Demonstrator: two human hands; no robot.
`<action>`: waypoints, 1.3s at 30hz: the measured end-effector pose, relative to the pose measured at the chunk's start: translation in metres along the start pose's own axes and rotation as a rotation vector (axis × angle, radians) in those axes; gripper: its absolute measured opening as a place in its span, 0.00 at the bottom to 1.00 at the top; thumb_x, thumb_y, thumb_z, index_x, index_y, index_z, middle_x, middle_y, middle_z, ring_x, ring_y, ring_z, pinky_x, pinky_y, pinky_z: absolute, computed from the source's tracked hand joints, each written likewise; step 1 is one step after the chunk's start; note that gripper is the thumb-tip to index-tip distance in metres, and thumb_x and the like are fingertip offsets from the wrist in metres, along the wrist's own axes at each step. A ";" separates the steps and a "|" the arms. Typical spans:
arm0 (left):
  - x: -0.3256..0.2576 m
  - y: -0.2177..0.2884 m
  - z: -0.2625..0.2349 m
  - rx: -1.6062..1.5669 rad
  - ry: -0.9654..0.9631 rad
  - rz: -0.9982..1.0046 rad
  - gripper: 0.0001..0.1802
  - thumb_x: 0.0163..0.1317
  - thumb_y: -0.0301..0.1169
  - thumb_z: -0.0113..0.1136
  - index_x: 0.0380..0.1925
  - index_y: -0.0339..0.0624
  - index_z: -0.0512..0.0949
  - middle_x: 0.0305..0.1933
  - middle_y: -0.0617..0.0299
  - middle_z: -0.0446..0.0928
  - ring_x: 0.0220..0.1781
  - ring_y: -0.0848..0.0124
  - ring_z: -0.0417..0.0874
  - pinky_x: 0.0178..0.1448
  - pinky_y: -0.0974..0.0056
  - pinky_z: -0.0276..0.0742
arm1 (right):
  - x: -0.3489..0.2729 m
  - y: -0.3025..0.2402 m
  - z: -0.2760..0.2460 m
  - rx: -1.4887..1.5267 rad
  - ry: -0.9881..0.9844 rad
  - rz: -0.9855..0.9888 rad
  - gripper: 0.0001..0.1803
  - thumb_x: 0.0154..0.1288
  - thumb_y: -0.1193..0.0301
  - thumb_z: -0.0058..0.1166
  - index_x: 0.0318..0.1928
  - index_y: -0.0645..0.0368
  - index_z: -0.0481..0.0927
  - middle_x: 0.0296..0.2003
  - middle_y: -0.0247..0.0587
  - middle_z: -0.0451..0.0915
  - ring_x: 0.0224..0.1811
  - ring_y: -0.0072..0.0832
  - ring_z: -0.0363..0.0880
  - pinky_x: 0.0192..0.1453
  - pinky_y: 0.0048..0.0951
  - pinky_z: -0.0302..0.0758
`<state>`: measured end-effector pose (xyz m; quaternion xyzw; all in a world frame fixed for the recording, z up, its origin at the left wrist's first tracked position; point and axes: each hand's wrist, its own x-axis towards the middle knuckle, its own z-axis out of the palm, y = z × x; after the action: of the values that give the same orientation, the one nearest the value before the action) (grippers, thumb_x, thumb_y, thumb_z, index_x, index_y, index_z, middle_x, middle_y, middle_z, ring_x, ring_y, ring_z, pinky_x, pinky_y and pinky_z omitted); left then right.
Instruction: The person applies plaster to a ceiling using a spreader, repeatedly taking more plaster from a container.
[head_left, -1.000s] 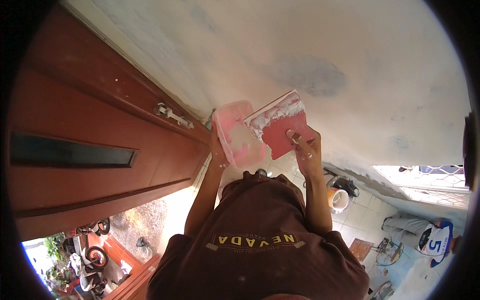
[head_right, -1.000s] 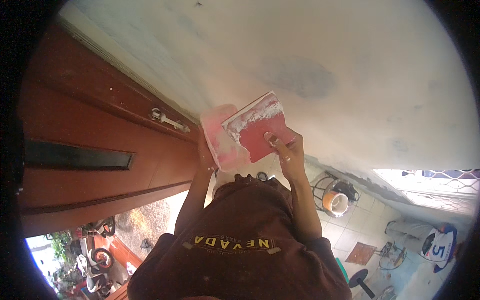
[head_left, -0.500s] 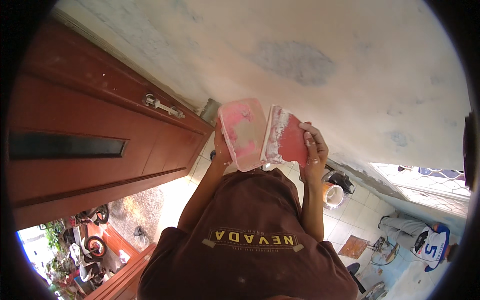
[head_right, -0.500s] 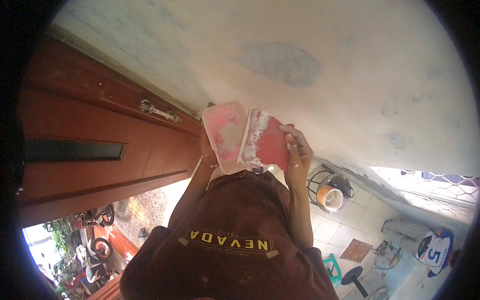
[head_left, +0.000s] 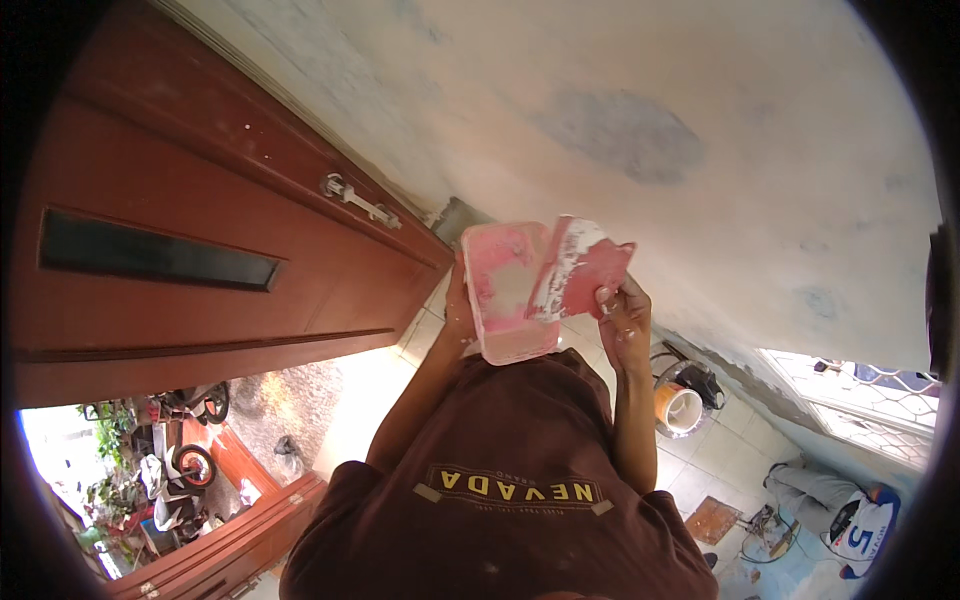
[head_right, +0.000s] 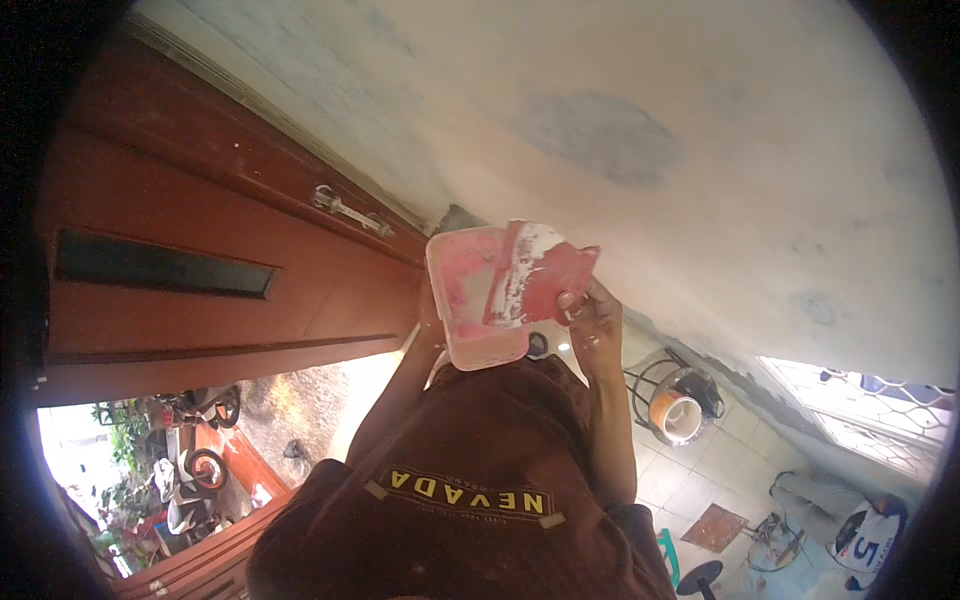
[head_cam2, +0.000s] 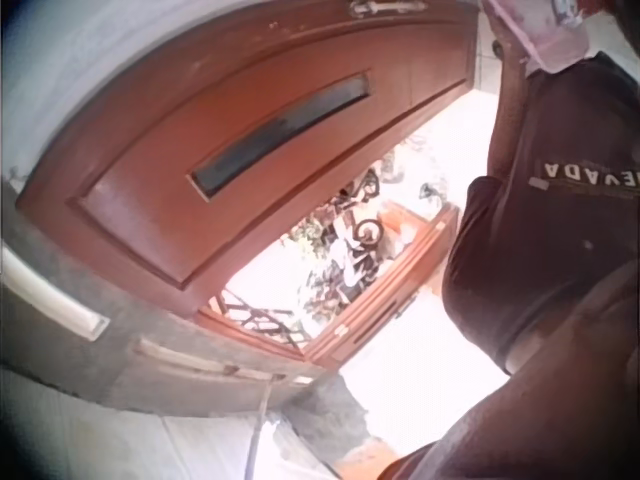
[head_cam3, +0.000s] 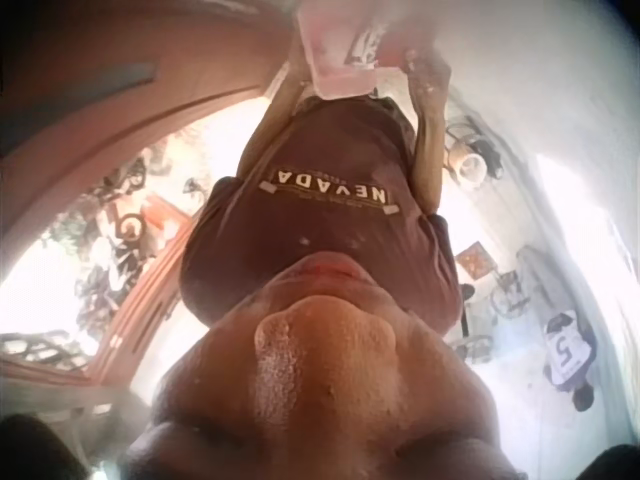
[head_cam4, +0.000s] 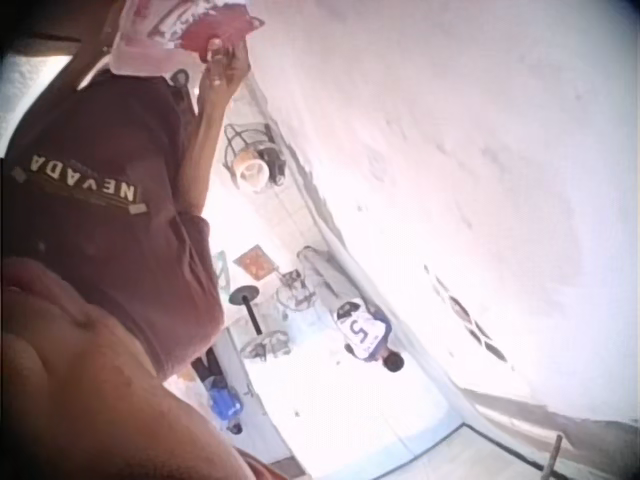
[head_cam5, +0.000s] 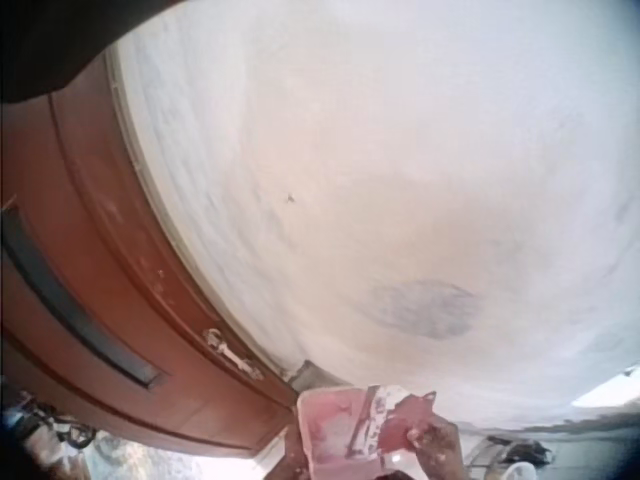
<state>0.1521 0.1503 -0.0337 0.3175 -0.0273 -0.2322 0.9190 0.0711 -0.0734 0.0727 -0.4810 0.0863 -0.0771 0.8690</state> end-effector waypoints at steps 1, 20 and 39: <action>-0.002 -0.001 -0.005 -0.058 0.008 -0.080 0.41 0.78 0.62 0.39 0.72 0.36 0.67 0.70 0.50 0.73 0.69 0.57 0.76 0.73 0.51 0.74 | -0.003 -0.005 0.005 -0.024 0.008 0.002 0.10 0.75 0.75 0.55 0.52 0.66 0.82 0.48 0.37 0.84 0.49 0.22 0.80 0.53 0.27 0.75; -0.005 0.007 0.023 0.255 -0.164 -0.699 0.38 0.80 0.58 0.39 0.74 0.37 0.65 0.71 0.53 0.73 0.70 0.64 0.76 0.73 0.59 0.73 | -0.005 -0.039 -0.041 -0.748 0.282 -0.144 0.13 0.72 0.69 0.64 0.45 0.68 0.82 0.32 0.35 0.85 0.32 0.17 0.78 0.37 0.22 0.75; -0.039 -0.001 0.009 0.357 -0.184 -0.671 0.40 0.80 0.57 0.43 0.77 0.36 0.57 0.76 0.55 0.67 0.74 0.65 0.71 0.78 0.60 0.65 | 0.028 0.006 -0.041 -0.350 0.708 -0.344 0.17 0.78 0.63 0.58 0.49 0.68 0.81 0.40 0.37 0.82 0.41 0.18 0.75 0.46 0.22 0.73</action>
<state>0.1150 0.1618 -0.0232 0.4415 -0.0440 -0.5389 0.7160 0.0892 -0.1104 0.0441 -0.5724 0.3093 -0.3654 0.6657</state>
